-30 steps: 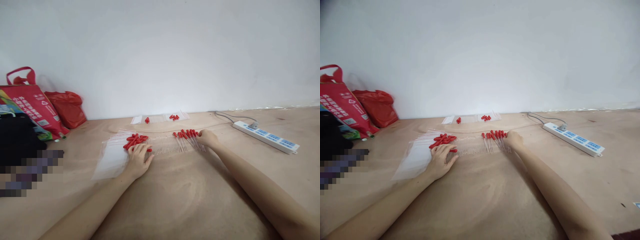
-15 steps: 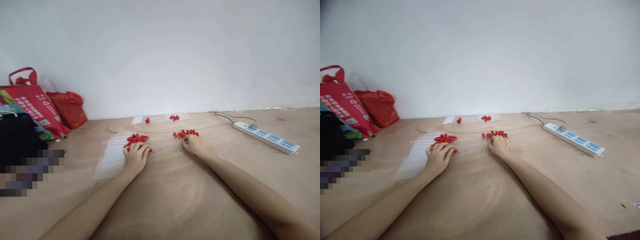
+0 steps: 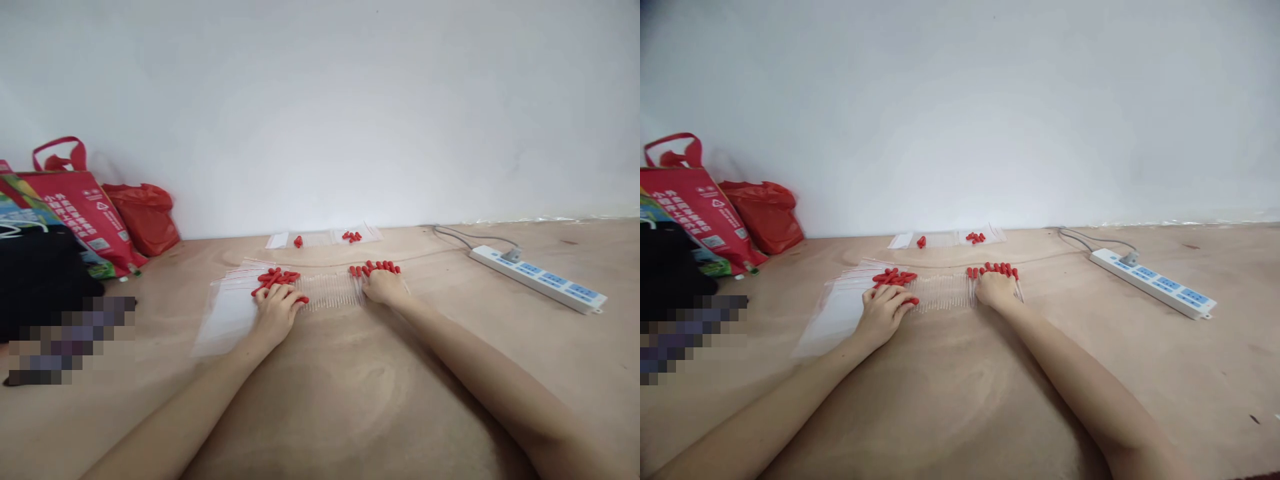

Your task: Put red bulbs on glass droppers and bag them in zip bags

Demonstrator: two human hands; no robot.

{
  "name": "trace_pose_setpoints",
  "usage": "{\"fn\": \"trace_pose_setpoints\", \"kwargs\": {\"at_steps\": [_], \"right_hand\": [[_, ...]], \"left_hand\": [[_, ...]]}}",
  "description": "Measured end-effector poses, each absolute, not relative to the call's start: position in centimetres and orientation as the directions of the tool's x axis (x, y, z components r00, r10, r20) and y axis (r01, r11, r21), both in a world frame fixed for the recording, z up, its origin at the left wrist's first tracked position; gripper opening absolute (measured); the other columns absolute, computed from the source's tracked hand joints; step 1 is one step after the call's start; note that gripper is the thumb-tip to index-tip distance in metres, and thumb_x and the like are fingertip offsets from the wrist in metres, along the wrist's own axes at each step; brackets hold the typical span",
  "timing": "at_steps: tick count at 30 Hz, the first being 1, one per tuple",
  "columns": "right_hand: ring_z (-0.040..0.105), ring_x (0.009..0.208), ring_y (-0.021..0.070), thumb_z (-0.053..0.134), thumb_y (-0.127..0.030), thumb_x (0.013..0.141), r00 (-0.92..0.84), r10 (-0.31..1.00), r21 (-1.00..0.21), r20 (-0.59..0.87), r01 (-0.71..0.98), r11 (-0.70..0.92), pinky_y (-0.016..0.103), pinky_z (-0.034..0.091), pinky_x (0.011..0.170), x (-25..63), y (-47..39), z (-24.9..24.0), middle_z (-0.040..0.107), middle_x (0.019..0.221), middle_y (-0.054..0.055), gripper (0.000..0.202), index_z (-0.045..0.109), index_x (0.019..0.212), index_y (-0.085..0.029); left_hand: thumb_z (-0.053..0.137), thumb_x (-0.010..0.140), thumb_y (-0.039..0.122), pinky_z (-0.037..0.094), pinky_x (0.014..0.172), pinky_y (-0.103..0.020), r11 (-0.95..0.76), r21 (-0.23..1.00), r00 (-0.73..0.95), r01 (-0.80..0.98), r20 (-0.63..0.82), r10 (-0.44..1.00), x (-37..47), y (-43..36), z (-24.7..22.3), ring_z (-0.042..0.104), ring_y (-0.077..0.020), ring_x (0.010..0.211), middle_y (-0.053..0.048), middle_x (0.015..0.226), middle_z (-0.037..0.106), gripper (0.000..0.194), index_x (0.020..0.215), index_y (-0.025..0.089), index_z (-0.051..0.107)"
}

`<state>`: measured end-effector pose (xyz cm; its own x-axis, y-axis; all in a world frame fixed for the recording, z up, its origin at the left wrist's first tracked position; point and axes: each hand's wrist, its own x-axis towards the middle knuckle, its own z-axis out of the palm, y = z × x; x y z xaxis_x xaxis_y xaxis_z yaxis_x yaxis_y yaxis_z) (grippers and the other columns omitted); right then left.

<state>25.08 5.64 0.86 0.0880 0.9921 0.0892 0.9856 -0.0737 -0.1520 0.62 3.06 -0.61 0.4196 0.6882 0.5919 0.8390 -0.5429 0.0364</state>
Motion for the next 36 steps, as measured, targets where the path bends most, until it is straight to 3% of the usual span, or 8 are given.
{"fn": "trace_pose_setpoints", "kwargs": {"at_steps": [5, 8, 12, 14, 16, 19, 26, 36], "right_hand": [[0.054, 0.092, 0.0259, 0.036, -0.032, 0.083, 0.097, 0.985, -0.169, 0.140, 0.983, -0.072, 0.039, 0.035, 0.079, 25.6, 5.6, 1.0, 0.062, 0.092, 0.014, 0.030, 0.061, 0.086, -0.015], [0.056, 0.080, 0.0229, 0.036, -0.031, 0.084, 0.080, 0.981, -0.272, 0.179, 0.962, -0.029, 0.032, 0.037, 0.068, 26.0, 5.0, 1.5, 0.062, 0.086, 0.016, 0.029, 0.056, 0.087, -0.010], [0.055, 0.071, 0.0171, 0.035, -0.024, 0.085, -0.178, 0.915, -0.441, 0.363, 0.832, 0.337, 0.027, 0.037, 0.064, 25.7, 3.1, 0.9, 0.060, 0.080, 0.008, 0.017, 0.048, 0.092, -0.014], [0.054, 0.076, 0.0165, 0.036, -0.020, 0.085, -0.310, 0.828, -0.454, 0.468, 0.719, 0.526, 0.027, 0.038, 0.067, 25.2, 2.0, -0.1, 0.059, 0.085, 0.008, 0.017, 0.047, 0.098, -0.015], [0.053, 0.081, 0.0174, 0.035, -0.016, 0.085, -0.379, 0.761, -0.408, 0.526, 0.672, 0.618, 0.029, 0.037, 0.071, 24.7, 1.1, -1.3, 0.058, 0.089, 0.009, 0.022, 0.047, 0.104, -0.015], [0.052, 0.081, 0.0175, 0.034, -0.012, 0.084, -0.444, 0.724, -0.340, 0.528, 0.671, 0.659, 0.031, 0.034, 0.073, 24.1, 0.2, -2.4, 0.058, 0.088, 0.008, 0.024, 0.051, 0.101, -0.017], [0.051, 0.067, 0.0125, 0.043, -0.018, 0.083, -0.442, 0.719, -0.349, 0.536, 0.660, 0.666, 0.031, 0.030, 0.073, 23.9, -0.1, -2.2, 0.058, 0.077, 0.002, 0.010, 0.052, 0.088, -0.017], [0.051, 0.069, 0.0120, 0.044, -0.017, 0.082, -0.463, 0.701, -0.332, 0.542, 0.648, 0.685, 0.030, 0.029, 0.073, 23.8, -0.1, -2.2, 0.060, 0.080, 0.002, 0.010, 0.052, 0.088, -0.017]], "left_hand": [[0.043, 0.084, 0.019, 0.041, 0.074, -0.036, -0.666, 0.184, 0.438, 0.723, 0.624, 0.647, 0.7, 2.9, -0.6, 0.054, -0.0215, 0.085, -0.005, 0.084, 0.063, 0.013, 0.087, 0.019, 0.056], [0.040, 0.085, 0.018, 0.045, 0.074, -0.032, -0.699, 0.264, 0.403, 0.665, 0.661, 0.633, 0.8, 2.7, -0.8, 0.056, -0.0181, 0.082, -0.005, 0.088, 0.060, 0.017, 0.099, 0.018, 0.050], [0.039, 0.085, 0.017, 0.046, 0.076, -0.031, -0.714, 0.327, 0.391, 0.620, 0.660, 0.642, 1.6, 1.7, -0.6, 0.057, -0.0162, 0.084, -0.005, 0.091, 0.057, 0.019, 0.102, 0.018, 0.047], [0.042, 0.084, 0.017, 0.047, 0.072, -0.029, -0.713, 0.385, 0.403, 0.587, 0.624, 0.669, 2.1, 1.1, -0.4, 0.057, -0.0155, 0.079, -0.004, 0.084, 0.057, 0.011, 0.091, 0.018, 0.050], [0.046, 0.081, 0.017, 0.048, 0.066, -0.027, -0.686, 0.472, 0.389, 0.553, 0.582, 0.714, 2.6, 0.6, -0.4, 0.057, -0.0138, 0.072, -0.002, 0.077, 0.057, 0.005, 0.083, 0.017, 0.050], [0.053, 0.075, 0.017, 0.047, 0.062, -0.025, -0.654, 0.549, 0.383, 0.521, 0.535, 0.754, 2.9, 0.3, -0.6, 0.056, -0.0126, 0.066, 0.000, 0.072, 0.057, 0.002, 0.076, 0.017, 0.051], [0.056, 0.073, 0.023, 0.048, 0.061, -0.024, -0.549, 0.728, 0.316, 0.410, 0.451, 0.835, 2.7, 1.0, -1.7, 0.056, -0.0130, 0.067, 0.000, 0.070, 0.055, 0.011, 0.070, 0.016, 0.049], [0.057, 0.074, 0.021, 0.049, 0.069, -0.028, -0.558, 0.716, 0.287, 0.419, 0.478, 0.830, 2.8, 0.9, -1.3, 0.059, -0.0153, 0.072, -0.002, 0.075, 0.060, 0.007, 0.073, 0.016, 0.052]]}}
